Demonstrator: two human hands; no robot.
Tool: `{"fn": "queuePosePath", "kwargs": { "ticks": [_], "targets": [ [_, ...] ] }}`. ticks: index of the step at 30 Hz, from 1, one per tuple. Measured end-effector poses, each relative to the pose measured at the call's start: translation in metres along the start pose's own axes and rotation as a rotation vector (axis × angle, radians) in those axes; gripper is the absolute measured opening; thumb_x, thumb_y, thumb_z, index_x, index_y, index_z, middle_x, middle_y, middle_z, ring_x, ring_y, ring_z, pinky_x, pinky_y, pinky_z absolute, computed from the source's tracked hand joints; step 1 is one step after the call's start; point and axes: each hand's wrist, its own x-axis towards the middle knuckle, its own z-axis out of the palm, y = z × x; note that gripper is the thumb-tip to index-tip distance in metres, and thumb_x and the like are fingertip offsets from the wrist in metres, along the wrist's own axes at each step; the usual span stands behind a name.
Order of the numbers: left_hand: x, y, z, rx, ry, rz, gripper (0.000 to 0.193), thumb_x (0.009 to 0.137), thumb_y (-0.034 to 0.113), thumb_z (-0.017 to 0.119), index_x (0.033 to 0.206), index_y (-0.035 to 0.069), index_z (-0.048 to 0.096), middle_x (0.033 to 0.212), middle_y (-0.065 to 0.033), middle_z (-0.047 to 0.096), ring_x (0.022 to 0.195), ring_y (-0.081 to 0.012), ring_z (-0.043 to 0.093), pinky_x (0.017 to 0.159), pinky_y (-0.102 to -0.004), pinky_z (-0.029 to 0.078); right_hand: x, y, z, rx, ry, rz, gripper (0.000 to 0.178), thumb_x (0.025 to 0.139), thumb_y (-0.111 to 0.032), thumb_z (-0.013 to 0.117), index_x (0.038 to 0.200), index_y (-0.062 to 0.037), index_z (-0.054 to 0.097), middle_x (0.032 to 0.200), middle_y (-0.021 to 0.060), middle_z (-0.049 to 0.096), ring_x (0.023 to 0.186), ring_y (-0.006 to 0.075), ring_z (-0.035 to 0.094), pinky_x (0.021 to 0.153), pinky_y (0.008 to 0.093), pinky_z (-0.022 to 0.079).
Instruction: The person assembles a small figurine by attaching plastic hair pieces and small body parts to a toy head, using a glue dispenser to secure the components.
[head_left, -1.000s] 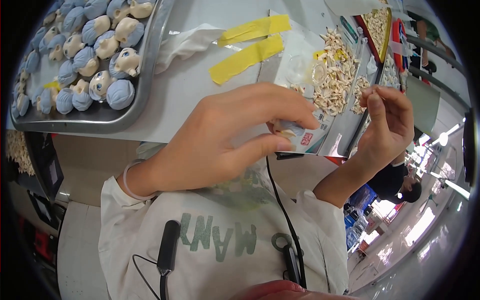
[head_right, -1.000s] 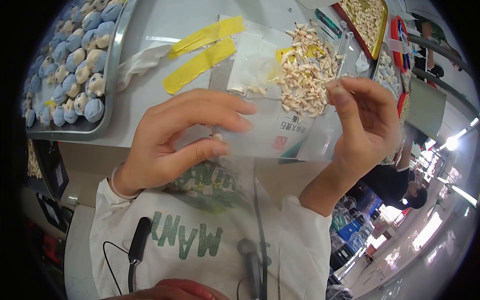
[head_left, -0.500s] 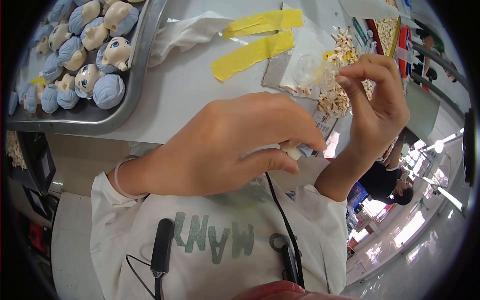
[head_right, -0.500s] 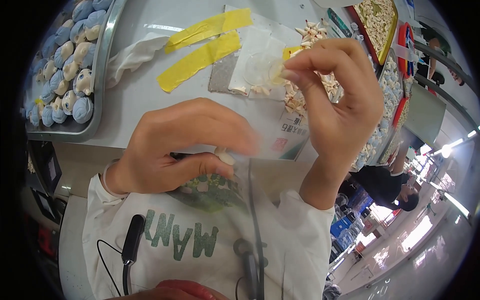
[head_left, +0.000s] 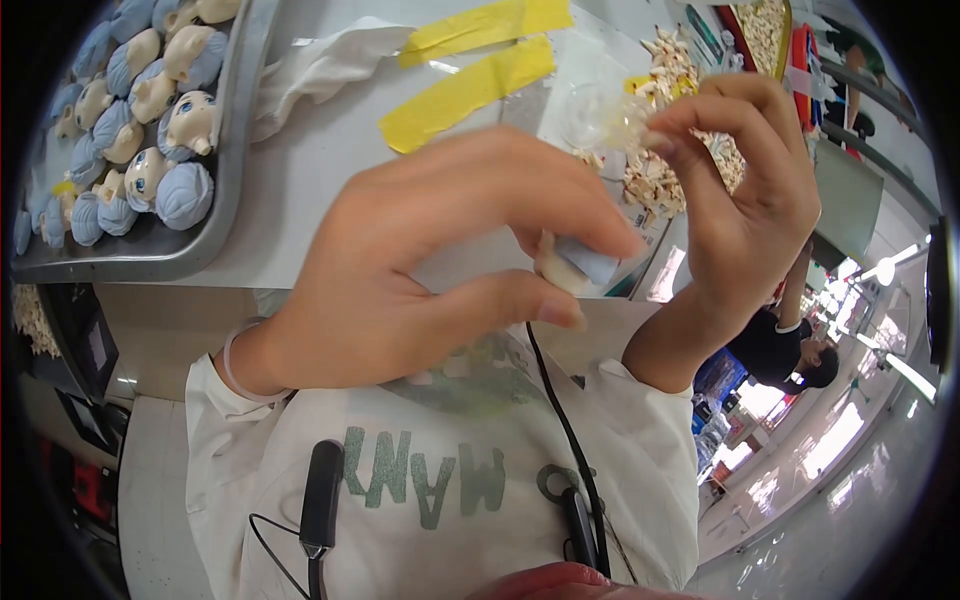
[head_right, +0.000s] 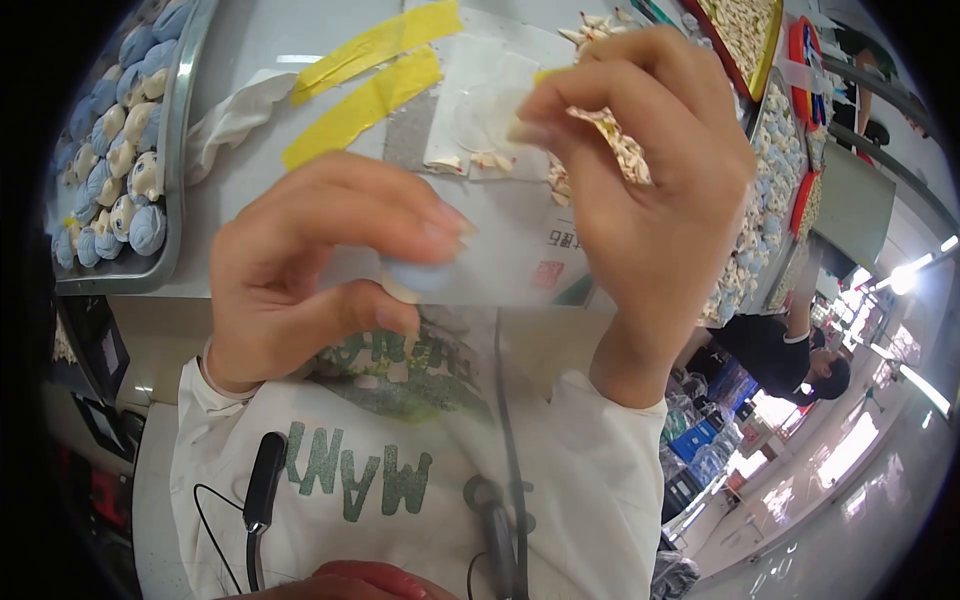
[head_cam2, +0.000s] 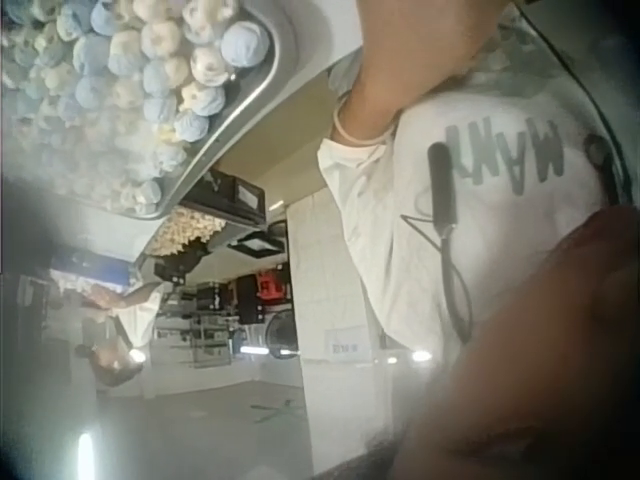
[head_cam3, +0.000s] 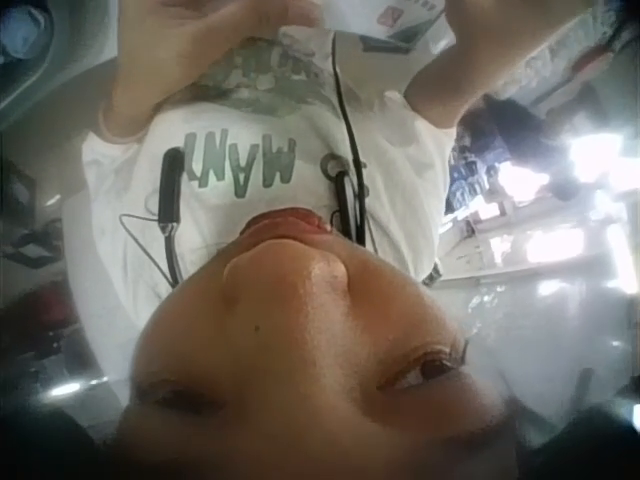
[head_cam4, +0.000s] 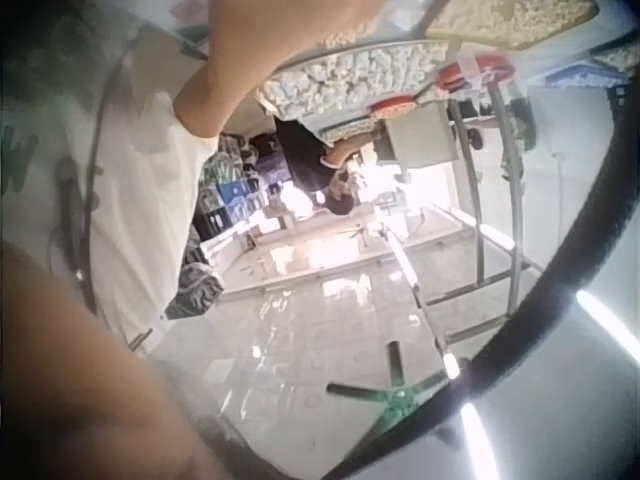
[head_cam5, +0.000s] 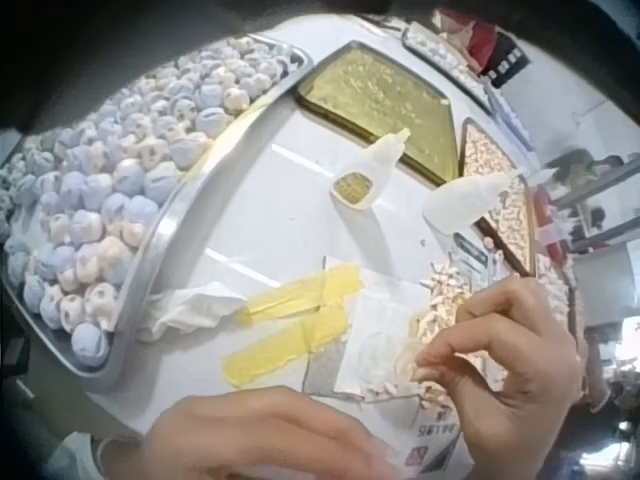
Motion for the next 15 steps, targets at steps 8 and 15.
{"fn": "queuePosePath", "kwargs": {
  "ticks": [8, 15],
  "targets": [
    [-0.005, 0.0, 0.006, -0.353, 0.195, -0.137, 0.044, 0.066, 0.018, 0.072, 0.098, -0.001, 0.047, 0.096, -0.0173, 0.052, 0.079, -0.0203, 0.056, 0.071, -0.0286, 0.047, -0.028, -0.012, 0.002, 0.557, 0.261, 0.011, 0.017, 0.061, 0.001, 0.065, 0.074, 0.0025, 0.055, 0.076, 0.0113, 0.049, 0.072, 0.0172, 0.046, 0.066, 0.0255, 0.037],
    [-0.005, 0.008, 0.012, -0.389, 0.309, -0.234, 0.049, 0.066, 0.027, 0.072, 0.098, 0.0, 0.048, 0.094, -0.0147, 0.053, 0.081, -0.019, 0.055, 0.071, -0.0276, 0.045, -0.049, -0.027, 0.033, 0.861, 0.254, 0.043, 0.019, 0.066, -0.006, 0.067, 0.076, 0.0004, 0.052, 0.078, 0.012, 0.049, 0.072, 0.017, 0.047, 0.067, 0.0252, 0.038]
  ]
}}
